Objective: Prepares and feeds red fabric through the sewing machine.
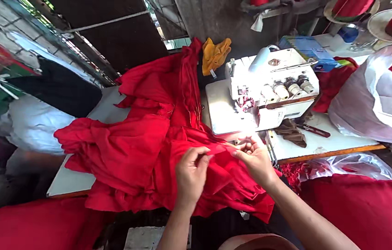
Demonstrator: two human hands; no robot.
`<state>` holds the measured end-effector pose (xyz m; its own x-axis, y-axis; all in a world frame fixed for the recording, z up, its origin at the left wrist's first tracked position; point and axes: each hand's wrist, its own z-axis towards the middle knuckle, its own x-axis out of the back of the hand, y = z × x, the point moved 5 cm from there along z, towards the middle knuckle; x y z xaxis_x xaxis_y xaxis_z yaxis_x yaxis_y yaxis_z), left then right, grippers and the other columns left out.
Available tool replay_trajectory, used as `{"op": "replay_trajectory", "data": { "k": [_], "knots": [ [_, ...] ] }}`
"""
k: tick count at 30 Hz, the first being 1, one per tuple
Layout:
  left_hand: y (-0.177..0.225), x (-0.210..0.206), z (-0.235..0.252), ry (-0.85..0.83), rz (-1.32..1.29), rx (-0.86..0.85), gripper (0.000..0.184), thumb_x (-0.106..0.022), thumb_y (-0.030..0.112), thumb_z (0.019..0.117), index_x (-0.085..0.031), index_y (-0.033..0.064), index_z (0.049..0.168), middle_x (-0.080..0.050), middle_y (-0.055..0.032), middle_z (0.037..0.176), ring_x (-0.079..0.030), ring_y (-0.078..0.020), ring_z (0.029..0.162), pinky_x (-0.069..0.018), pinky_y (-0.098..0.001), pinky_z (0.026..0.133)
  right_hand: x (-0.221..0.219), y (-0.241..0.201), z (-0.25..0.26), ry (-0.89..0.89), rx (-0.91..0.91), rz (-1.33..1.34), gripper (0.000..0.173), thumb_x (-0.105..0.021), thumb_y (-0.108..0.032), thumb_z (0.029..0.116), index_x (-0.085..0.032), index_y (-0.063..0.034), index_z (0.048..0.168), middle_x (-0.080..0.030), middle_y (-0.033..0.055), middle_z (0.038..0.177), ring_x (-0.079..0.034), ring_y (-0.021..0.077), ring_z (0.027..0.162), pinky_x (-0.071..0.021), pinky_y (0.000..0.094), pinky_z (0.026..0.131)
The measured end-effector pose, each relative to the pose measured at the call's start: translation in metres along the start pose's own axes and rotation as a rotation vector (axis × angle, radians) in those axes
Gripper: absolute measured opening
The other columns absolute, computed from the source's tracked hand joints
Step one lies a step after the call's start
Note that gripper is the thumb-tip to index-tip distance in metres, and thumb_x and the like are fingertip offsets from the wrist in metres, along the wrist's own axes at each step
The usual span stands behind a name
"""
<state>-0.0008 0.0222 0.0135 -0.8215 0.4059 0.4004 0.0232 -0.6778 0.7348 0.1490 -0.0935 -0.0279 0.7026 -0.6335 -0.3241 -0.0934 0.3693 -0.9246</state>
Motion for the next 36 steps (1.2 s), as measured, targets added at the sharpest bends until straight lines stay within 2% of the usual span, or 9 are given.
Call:
{"op": "replay_trajectory", "data": {
  "k": [5,8,10,17,20,25,28,32,36],
  "knots": [
    [0.008,-0.013,0.048,-0.003,0.184,-0.072,0.016,-0.057,0.006,0.0969,-0.074,0.0043,0.098,-0.067,-0.0036,0.096,-0.063,-0.0067,0.093,-0.0529,-0.0214,0.083,0.018,-0.011,0.005,0.038,0.25,-0.464,0.028,-0.068,0.0,0.0831,-0.063,0.0013,0.11,-0.072,0.0011,0.085,-0.069,0.0044,0.075,-0.0585,0.0211,0.07],
    [0.003,-0.051,0.086,-0.087,0.406,-0.172,0.013,-0.065,0.007,0.0961,-0.075,0.0011,0.101,-0.065,-0.0144,0.099,-0.066,-0.0243,0.092,-0.0558,-0.0384,0.081,0.028,-0.007,0.012,0.145,0.18,-0.367,0.024,-0.073,0.0,0.0817,-0.064,-0.0002,0.104,-0.071,0.0027,0.088,-0.069,0.0059,0.076,-0.059,0.0209,0.07],
    [-0.012,-0.079,0.104,-0.192,0.484,-0.211,0.014,-0.068,0.009,0.0936,-0.076,0.001,0.101,-0.068,-0.0175,0.102,-0.066,-0.0324,0.099,-0.0535,-0.0473,0.088,0.038,-0.005,0.016,0.204,0.121,-0.258,0.026,-0.075,0.003,0.0799,-0.064,-0.0003,0.103,-0.071,0.0052,0.093,-0.069,0.0088,0.08,-0.0603,0.0232,0.073],
    [-0.005,-0.118,0.136,-0.484,0.783,0.11,0.033,-0.064,0.026,0.0992,-0.068,0.0067,0.126,-0.053,-0.027,0.133,-0.047,-0.0497,0.124,-0.0424,-0.0661,0.09,0.055,-0.009,0.028,0.279,0.125,-0.251,0.018,-0.077,-0.004,0.0801,-0.067,-0.0027,0.095,-0.065,0.0063,0.094,-0.066,0.0077,0.075,-0.059,0.0218,0.067],
    [-0.007,-0.125,0.151,-0.488,0.814,0.189,0.047,-0.068,0.025,0.0928,-0.062,0.0097,0.137,-0.05,-0.0236,0.143,-0.044,-0.0464,0.132,-0.0404,-0.0616,0.1,0.053,-0.01,0.036,0.303,0.145,-0.297,0.016,-0.079,-0.009,0.0812,-0.067,-0.0049,0.091,-0.065,0.0053,0.091,-0.064,0.0066,0.072,-0.0578,0.0209,0.065],
    [-0.003,-0.122,0.143,-0.435,0.708,0.097,0.041,-0.069,0.021,0.0934,-0.063,0.0035,0.13,-0.049,-0.0256,0.14,-0.044,-0.0494,0.13,-0.0424,-0.0664,0.096,0.053,-0.011,0.036,0.324,0.155,-0.379,0.013,-0.077,-0.007,0.0806,-0.069,-0.0032,0.09,-0.064,0.0067,0.093,-0.063,0.0066,0.075,-0.0556,0.02,0.068],
    [-0.011,-0.114,0.14,-0.447,0.656,0.043,0.039,-0.07,0.032,0.0938,-0.068,0.0034,0.12,-0.055,-0.0239,0.135,-0.043,-0.0496,0.13,-0.039,-0.0696,0.097,0.05,-0.013,0.033,0.251,0.082,-0.514,0.012,-0.073,-0.006,0.0813,-0.073,-0.0022,0.093,-0.065,0.011,0.098,-0.065,0.0132,0.085,-0.0569,0.0272,0.076],
    [-0.012,-0.093,0.105,-0.285,0.487,-0.279,0.034,-0.062,0.037,0.0934,-0.073,0.0084,0.108,-0.07,-0.0157,0.113,-0.061,-0.0406,0.115,-0.0409,-0.0649,0.097,0.045,-0.02,0.033,0.153,0.037,-0.594,0.017,-0.068,-0.003,0.0777,-0.076,-0.002,0.092,-0.065,0.0187,0.107,-0.062,0.028,0.104,-0.0531,0.0417,0.088],
    [-0.026,-0.068,0.066,-0.153,0.407,-0.364,0.047,-0.059,0.029,0.094,-0.059,-0.0069,0.124,-0.058,-0.0353,0.125,-0.051,-0.0523,0.124,-0.032,-0.0633,0.107,0.046,-0.028,0.03,0.072,0.027,-0.672,0.02,-0.067,0.002,0.0818,-0.075,0.0022,0.101,-0.061,0.027,0.118,-0.06,0.036,0.112,-0.0518,0.0452,0.093]
  ]
}}
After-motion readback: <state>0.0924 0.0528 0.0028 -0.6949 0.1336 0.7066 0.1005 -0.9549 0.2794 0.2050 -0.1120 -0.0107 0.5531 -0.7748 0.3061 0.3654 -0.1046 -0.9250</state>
